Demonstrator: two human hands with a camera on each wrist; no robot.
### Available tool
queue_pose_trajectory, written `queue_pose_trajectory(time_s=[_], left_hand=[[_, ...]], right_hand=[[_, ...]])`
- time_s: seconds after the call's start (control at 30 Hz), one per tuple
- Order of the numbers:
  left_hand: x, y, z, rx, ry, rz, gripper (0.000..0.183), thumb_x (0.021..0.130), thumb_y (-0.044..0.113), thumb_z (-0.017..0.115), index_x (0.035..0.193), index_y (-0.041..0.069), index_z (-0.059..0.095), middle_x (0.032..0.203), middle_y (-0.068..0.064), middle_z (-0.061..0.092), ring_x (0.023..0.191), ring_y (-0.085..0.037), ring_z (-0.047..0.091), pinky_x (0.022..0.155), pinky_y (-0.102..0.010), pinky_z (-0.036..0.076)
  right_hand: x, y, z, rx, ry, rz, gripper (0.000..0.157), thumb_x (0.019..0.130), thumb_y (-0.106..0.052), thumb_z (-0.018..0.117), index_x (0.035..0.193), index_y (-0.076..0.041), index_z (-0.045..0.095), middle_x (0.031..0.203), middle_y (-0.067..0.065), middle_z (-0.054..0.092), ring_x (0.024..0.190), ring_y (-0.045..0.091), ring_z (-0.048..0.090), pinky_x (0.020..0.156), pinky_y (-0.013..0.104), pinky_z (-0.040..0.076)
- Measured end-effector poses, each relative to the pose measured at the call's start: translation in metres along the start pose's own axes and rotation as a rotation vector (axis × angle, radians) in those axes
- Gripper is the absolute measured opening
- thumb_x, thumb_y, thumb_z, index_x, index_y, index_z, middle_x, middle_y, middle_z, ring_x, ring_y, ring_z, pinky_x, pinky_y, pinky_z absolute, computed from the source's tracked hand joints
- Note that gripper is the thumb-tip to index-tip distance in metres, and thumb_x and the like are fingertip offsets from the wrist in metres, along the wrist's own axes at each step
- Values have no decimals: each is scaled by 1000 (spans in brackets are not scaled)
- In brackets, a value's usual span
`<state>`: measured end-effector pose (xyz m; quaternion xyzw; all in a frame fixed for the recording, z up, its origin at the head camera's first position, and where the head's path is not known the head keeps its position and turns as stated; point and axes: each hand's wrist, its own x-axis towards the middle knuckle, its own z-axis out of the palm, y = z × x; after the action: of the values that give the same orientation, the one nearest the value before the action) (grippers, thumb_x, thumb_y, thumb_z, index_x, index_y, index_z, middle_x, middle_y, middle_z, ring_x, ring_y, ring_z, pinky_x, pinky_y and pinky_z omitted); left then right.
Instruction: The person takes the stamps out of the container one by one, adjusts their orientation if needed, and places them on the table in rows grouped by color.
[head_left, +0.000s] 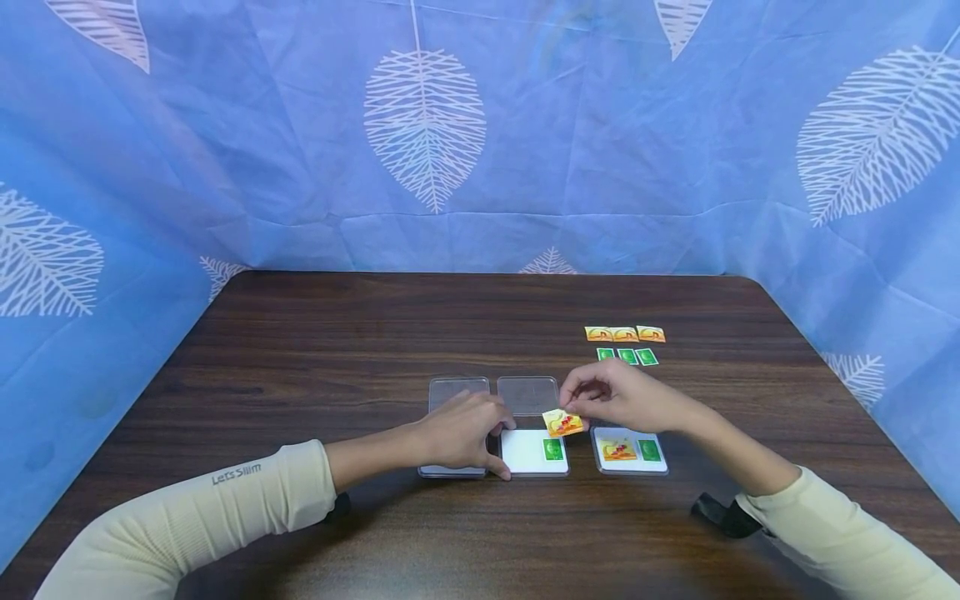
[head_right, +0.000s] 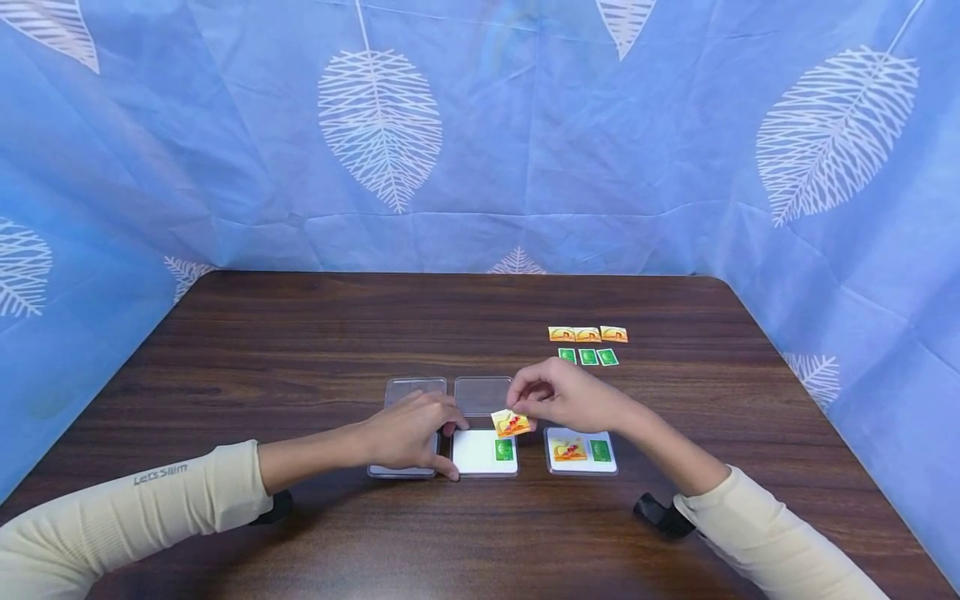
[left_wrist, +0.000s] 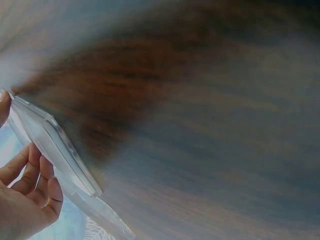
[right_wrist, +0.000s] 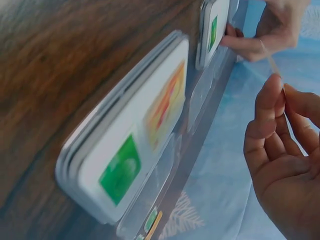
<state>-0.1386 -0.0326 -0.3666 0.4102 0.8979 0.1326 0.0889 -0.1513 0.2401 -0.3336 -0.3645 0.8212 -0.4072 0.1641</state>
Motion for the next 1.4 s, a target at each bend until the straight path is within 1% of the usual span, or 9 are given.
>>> queue_pose_trajectory(time_s=[0.2,0.33,0.47,0.73,0.93,1.13,1.3,1.33,1.4], left_hand=[[-1,0,1,4,12,17,57,74,44,94,114,7,77,90,2,65,82,-10,54,72,-26,41],[-1,0,1,4,19,25,56,74,42,94,114,7,77,90,2,65,81,-10,54,73,-26,41],[-2,0,1,2,20,28,55,74,42,94,113,7,78,89,2,65,81,-10,54,73,-26,42],[-3,-1,2,8,25,40,54,75,42,93,113,7,77,90,2,66,84,-12,57,74,-26,42],[-3,-1,2,14,33,47,53,74,43,94,111,8,78,88,3,64,83,-11,55,74,-26,41],[-3,-1,1,10,36,49,52,75,42,94,110,9,78,88,3,64,82,-11,54,74,-26,41],[-3,-1,1,9,32,52,50,75,44,93,108,9,78,89,3,65,80,-10,53,73,-25,41],[-3,-1,1,10,29,51,50,76,44,92,108,9,78,89,3,65,80,-9,53,72,-24,41],[-3,0,1,11,26,51,49,76,45,92,107,9,78,88,3,64,78,-8,52,71,-24,41]], right_hand=[[-3,4,-7,-15,43,32,10,97,4,67,102,-2,74,99,6,73,80,10,65,72,26,57],[-4,8,-10,-3,64,-4,13,94,9,66,99,-1,72,94,6,70,73,9,58,66,24,53],[-6,11,-13,-5,89,-34,17,92,12,65,97,-2,72,94,8,70,75,11,60,66,25,54],[-14,12,-26,16,148,12,18,90,10,70,105,0,74,98,10,69,75,13,60,67,25,53],[-21,17,-37,15,190,-18,24,87,14,67,108,4,73,101,13,67,77,14,58,65,25,50],[-26,26,-46,30,217,-39,22,89,15,66,110,9,70,109,14,67,57,13,46,53,30,43],[-29,34,-54,33,233,-39,23,89,15,67,111,11,69,111,6,70,50,14,34,48,32,38],[-29,36,-55,27,239,-34,24,89,15,67,112,10,70,111,6,70,51,12,34,49,31,38],[-30,39,-57,11,253,-22,25,89,15,67,113,9,70,112,6,70,59,8,47,55,27,45]])
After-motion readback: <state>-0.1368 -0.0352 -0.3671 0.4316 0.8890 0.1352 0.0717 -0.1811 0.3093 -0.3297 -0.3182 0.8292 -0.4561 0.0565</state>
